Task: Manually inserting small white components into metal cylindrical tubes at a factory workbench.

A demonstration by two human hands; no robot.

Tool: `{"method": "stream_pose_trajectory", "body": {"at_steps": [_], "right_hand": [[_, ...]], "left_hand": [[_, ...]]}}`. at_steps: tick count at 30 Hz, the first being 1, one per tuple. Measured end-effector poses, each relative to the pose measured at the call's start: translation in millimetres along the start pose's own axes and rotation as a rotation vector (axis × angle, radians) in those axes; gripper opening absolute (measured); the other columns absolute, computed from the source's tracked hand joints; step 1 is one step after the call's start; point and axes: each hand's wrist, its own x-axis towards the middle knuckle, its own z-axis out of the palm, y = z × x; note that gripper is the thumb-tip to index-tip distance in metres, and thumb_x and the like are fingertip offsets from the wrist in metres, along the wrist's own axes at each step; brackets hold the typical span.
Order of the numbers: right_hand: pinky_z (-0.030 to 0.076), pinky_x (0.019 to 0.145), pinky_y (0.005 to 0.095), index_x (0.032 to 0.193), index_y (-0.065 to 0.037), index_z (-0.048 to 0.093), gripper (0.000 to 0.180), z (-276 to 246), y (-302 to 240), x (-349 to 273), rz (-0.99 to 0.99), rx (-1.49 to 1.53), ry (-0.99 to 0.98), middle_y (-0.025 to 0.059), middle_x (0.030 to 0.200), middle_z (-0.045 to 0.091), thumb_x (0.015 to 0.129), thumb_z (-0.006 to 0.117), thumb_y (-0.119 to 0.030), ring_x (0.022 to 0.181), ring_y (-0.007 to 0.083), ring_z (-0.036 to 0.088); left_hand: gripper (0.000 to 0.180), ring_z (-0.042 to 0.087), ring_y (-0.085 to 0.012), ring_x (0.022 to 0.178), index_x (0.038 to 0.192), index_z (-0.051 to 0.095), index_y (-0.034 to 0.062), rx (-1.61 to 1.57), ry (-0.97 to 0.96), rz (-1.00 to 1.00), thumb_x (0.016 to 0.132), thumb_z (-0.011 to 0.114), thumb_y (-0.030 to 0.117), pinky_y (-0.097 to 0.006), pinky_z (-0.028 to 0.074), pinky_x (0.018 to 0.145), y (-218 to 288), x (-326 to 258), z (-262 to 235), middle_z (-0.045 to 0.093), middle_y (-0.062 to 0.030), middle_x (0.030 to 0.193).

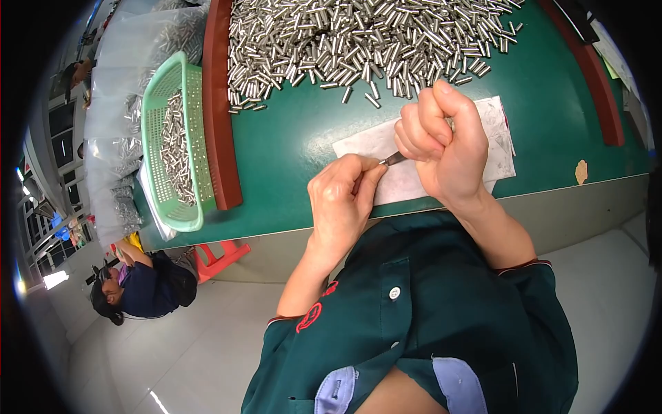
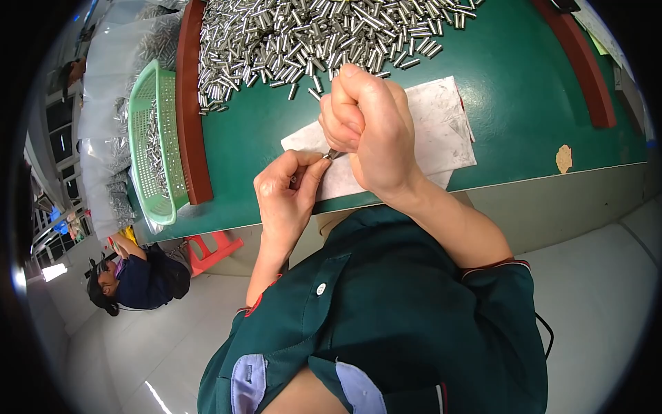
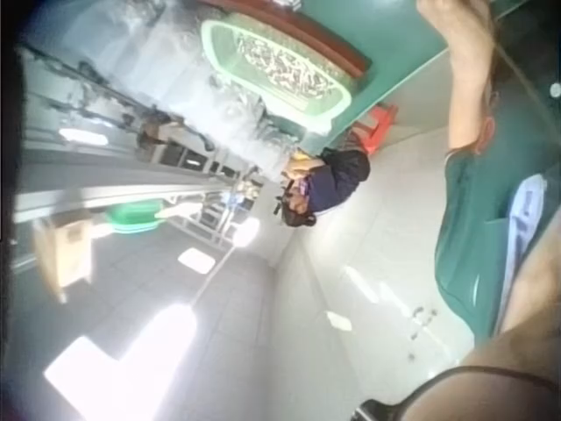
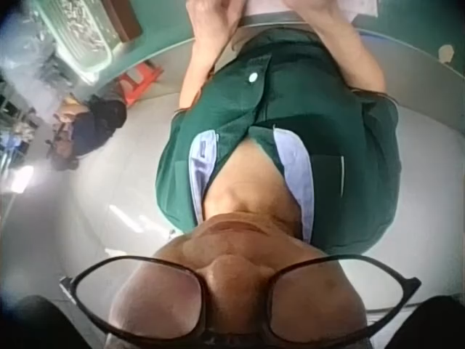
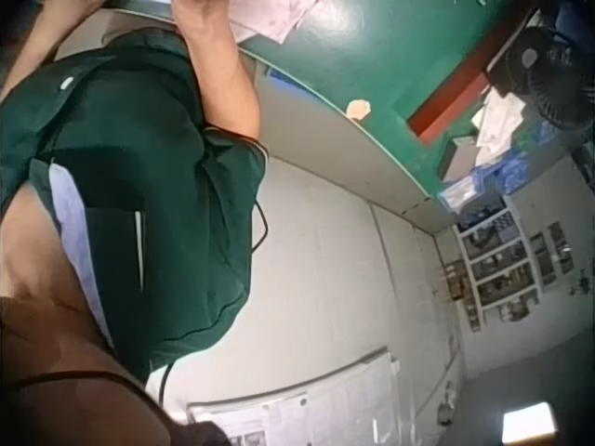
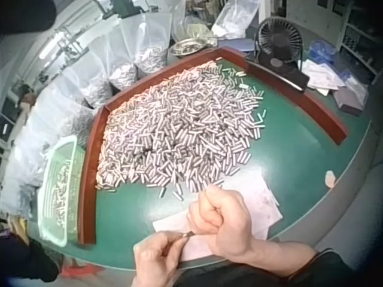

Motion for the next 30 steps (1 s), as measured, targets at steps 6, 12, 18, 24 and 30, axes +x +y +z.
{"method": "stream_pose_trajectory", "body": {"at_steps": [6, 12, 18, 24, 30], "right_hand": [[0.017, 0.040, 0.0239, 0.049, -0.013, 0.025, 0.041, 8.0, 3.9, -5.1, -0.072, -0.102, -0.004, -0.0033, 0.041, 0.022, 0.089, 0.028, -0.023, 0.040, 0.0077, 0.016], [0.023, 0.040, 0.0246, 0.055, -0.003, 0.031, 0.036, 11.4, 12.0, -12.7, -0.246, -0.283, -0.099, -0.0013, 0.048, 0.031, 0.088, 0.037, -0.017, 0.046, 0.0051, 0.024], [0.022, 0.039, 0.0241, 0.054, -0.004, 0.031, 0.037, 15.9, 12.1, -9.6, -0.272, -0.377, -0.076, -0.0020, 0.048, 0.030, 0.089, 0.037, -0.018, 0.046, 0.0044, 0.024], [0.019, 0.041, 0.0235, 0.050, -0.010, 0.027, 0.040, 16.3, 6.1, -9.2, -0.174, -0.236, -0.019, -0.0026, 0.044, 0.023, 0.089, 0.031, -0.017, 0.041, 0.0068, 0.021], [0.018, 0.040, 0.0239, 0.050, -0.011, 0.026, 0.041, 12.9, 5.1, -5.9, -0.118, -0.211, -0.036, -0.0020, 0.043, 0.025, 0.090, 0.029, -0.019, 0.040, 0.0072, 0.019]], "left_hand": [[0.012, 0.048, -0.0238, 0.047, 0.064, 0.054, 0.0004, -0.045, 0.010, 0.005, 0.066, 0.065, 0.001, -0.032, 0.039, 0.046, -2.2, 0.6, 2.6, 0.051, -0.0091, 0.055], [0.011, 0.049, -0.0255, 0.047, 0.064, 0.054, -0.0002, -0.035, 0.008, 0.019, 0.067, 0.065, 0.000, -0.032, 0.040, 0.046, 1.8, 1.7, -0.1, 0.051, -0.0103, 0.055], [0.010, 0.048, -0.0256, 0.047, 0.066, 0.055, 0.0000, -0.030, 0.012, 0.018, 0.068, 0.065, 0.001, -0.032, 0.039, 0.046, 4.0, 0.8, 0.1, 0.050, -0.0109, 0.054], [0.005, 0.040, -0.0040, 0.061, 0.079, 0.052, 0.0012, -0.657, -0.063, -0.195, 0.080, 0.057, 0.002, -0.018, 0.033, 0.053, -1.6, -0.2, -14.5, 0.048, 0.0022, 0.076], [0.011, 0.030, -0.0044, 0.052, 0.089, 0.050, 0.0031, -1.422, -0.257, -0.529, 0.087, 0.049, 0.013, -0.017, 0.026, 0.046, -18.4, 8.4, -26.8, 0.051, -0.0049, 0.074]]}}
